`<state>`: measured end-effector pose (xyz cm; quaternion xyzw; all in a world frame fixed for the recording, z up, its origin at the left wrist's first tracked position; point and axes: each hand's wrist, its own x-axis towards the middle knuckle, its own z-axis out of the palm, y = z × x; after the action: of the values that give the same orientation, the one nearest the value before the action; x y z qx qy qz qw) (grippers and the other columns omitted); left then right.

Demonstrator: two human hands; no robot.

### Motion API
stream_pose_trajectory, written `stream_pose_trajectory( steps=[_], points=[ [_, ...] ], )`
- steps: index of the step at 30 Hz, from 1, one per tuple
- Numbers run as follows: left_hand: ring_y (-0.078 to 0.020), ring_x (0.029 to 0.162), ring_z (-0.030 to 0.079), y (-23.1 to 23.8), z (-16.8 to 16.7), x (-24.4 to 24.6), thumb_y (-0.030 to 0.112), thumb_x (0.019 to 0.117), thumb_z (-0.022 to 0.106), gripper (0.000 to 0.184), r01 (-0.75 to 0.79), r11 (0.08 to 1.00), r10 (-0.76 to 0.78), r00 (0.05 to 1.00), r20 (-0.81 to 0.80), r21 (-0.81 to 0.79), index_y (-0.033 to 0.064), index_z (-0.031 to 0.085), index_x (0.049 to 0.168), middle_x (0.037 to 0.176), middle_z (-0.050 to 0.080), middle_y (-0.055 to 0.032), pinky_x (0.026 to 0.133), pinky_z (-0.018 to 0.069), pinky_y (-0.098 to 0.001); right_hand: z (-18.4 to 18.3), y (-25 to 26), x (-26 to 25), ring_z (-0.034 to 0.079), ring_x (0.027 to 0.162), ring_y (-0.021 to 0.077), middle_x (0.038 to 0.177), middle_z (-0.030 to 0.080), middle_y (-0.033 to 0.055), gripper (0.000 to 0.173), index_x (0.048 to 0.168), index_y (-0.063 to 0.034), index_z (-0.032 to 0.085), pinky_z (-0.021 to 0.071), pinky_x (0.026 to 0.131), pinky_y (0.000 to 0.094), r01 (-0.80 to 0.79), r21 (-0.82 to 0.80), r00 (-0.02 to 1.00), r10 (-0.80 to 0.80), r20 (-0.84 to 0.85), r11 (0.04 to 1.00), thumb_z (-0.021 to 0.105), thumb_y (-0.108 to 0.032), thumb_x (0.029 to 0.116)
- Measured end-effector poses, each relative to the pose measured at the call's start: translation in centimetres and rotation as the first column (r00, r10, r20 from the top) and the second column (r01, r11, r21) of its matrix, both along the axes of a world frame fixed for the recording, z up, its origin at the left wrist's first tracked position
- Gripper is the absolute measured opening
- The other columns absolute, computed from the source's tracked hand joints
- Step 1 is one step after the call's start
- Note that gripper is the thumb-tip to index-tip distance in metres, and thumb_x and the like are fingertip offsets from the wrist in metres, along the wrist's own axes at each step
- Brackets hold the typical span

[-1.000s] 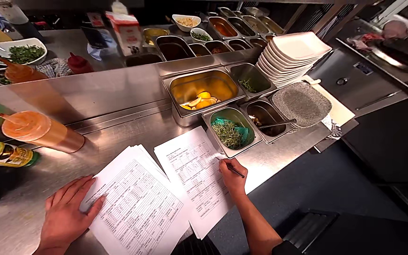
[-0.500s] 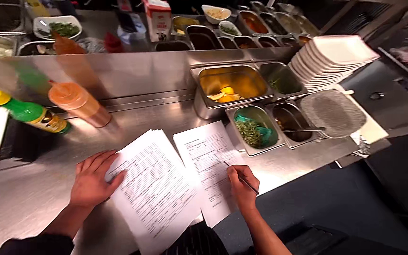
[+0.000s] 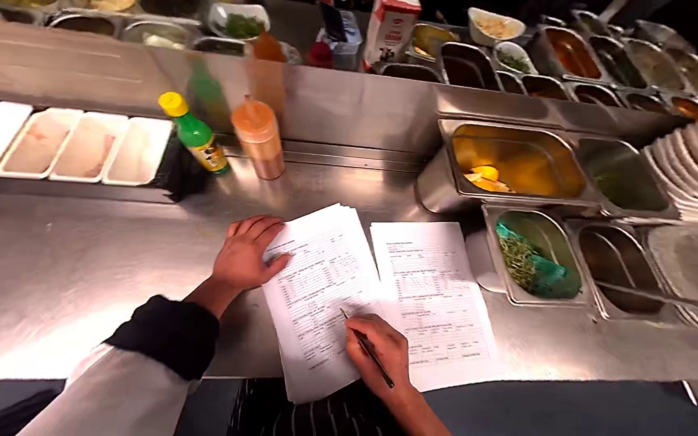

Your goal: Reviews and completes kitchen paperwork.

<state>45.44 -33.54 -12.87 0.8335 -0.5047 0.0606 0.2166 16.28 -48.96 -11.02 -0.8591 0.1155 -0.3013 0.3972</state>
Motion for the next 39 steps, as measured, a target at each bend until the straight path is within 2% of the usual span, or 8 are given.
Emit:
stream_pose_trajectory(
  steps=[3,5,7,11,14,16,19,39],
  points=[
    [-0.0280,0.134,0.055,-0.2,0.4,-0.2,0.063,0.0905,0.054,0.065,-0.017,1.000,0.017,1.000,-0.024,0.024,0.0154,0.069,0.131,0.141,0.063,-0.0057,0.110,0.0399,-0.0556,-0.2,0.4,2.5,0.069,0.073,0.0035,0.088,0.075,0.0023,0.009,0.093,-0.0055,0.077,0.0597,0.064,0.0183,-0.026,0.097,1.000,0.026,-0.003,0.995,0.072,-0.012,0.0903],
    [-0.0272,0.135,0.054,-0.3,0.5,-0.3,0.063,0.0900,0.056,0.065,-0.022,0.999,0.023,0.999,-0.037,0.046,0.0160,0.068,0.132,0.142,0.063,-0.0049,0.111,0.0397,-0.0549,-0.7,0.3,3.7,0.068,0.064,0.0036,0.077,0.073,0.0007,0.013,0.087,-0.0045,0.076,0.0591,0.058,0.0202,0.020,0.168,1.000,-0.018,-0.014,0.986,0.070,-0.014,0.0931],
    [-0.0266,0.135,0.054,-0.3,0.5,-0.3,0.063,0.0898,0.057,0.065,-0.017,0.999,0.019,0.999,-0.041,0.050,0.0156,0.067,0.133,0.143,0.062,-0.0046,0.111,0.0393,-0.0545,-1.1,0.3,4.3,0.068,0.061,0.0035,0.074,0.073,0.0007,0.011,0.087,-0.0036,0.075,0.0592,0.057,0.0203,0.068,0.187,0.998,-0.065,-0.020,0.980,0.069,-0.011,0.0920],
    [-0.0264,0.135,0.054,-0.3,0.6,-0.1,0.063,0.0894,0.056,0.066,-0.009,0.999,0.011,0.999,-0.035,0.046,0.0144,0.067,0.133,0.143,0.062,-0.0048,0.110,0.0394,-0.0543,-1.6,0.7,4.4,0.066,0.063,0.0030,0.076,0.072,0.0030,0.005,0.082,-0.0031,0.075,0.0573,0.058,0.0171,0.115,-0.006,0.992,-0.114,0.049,0.993,0.071,-0.006,0.0810],
    [-0.0281,0.135,0.055,-0.3,0.4,-0.2,0.061,0.0891,0.058,0.066,-0.005,0.999,0.006,1.000,-0.031,0.032,0.0131,0.068,0.133,0.142,0.063,-0.0062,0.110,0.0393,-0.0549,-1.8,0.8,4.2,0.067,0.065,0.0063,0.072,0.071,0.0041,0.007,0.075,-0.0048,0.072,0.0569,0.059,0.0184,0.125,-0.123,0.990,-0.117,0.073,0.984,0.069,-0.007,0.0811],
    [-0.0286,0.134,0.055,-0.4,0.4,-0.1,0.061,0.0890,0.058,0.065,0.000,1.000,0.001,1.000,-0.028,0.025,0.0128,0.068,0.132,0.141,0.063,-0.0065,0.110,0.0391,-0.0549,-1.9,0.9,4.3,0.070,0.070,0.0093,0.074,0.072,0.0053,0.008,0.075,-0.0054,0.071,0.0584,0.063,0.0203,0.105,-0.186,0.992,-0.091,0.087,0.977,0.068,-0.006,0.0819],
    [-0.0285,0.134,0.056,-0.4,0.4,-0.1,0.062,0.0893,0.057,0.066,0.002,1.000,-0.002,1.000,-0.016,0.029,0.0131,0.068,0.132,0.141,0.063,-0.0067,0.109,0.0395,-0.0548,-2.0,0.9,4.5,0.072,0.074,0.0107,0.077,0.073,0.0055,0.009,0.077,-0.0057,0.073,0.0599,0.066,0.0217,0.072,-0.192,0.997,-0.062,0.055,0.979,0.068,-0.006,0.0840],
    [-0.0270,0.133,0.056,-0.4,0.4,-0.1,0.062,0.0900,0.055,0.065,0.002,1.000,-0.001,1.000,-0.009,0.021,0.0138,0.069,0.130,0.141,0.063,-0.0061,0.108,0.0393,-0.0544,-2.1,0.7,4.5,0.072,0.074,0.0096,0.077,0.074,0.0046,0.011,0.075,-0.0063,0.073,0.0596,0.065,0.0211,0.126,-0.140,0.991,-0.119,0.056,0.982,0.067,-0.006,0.0844]
  ],
)
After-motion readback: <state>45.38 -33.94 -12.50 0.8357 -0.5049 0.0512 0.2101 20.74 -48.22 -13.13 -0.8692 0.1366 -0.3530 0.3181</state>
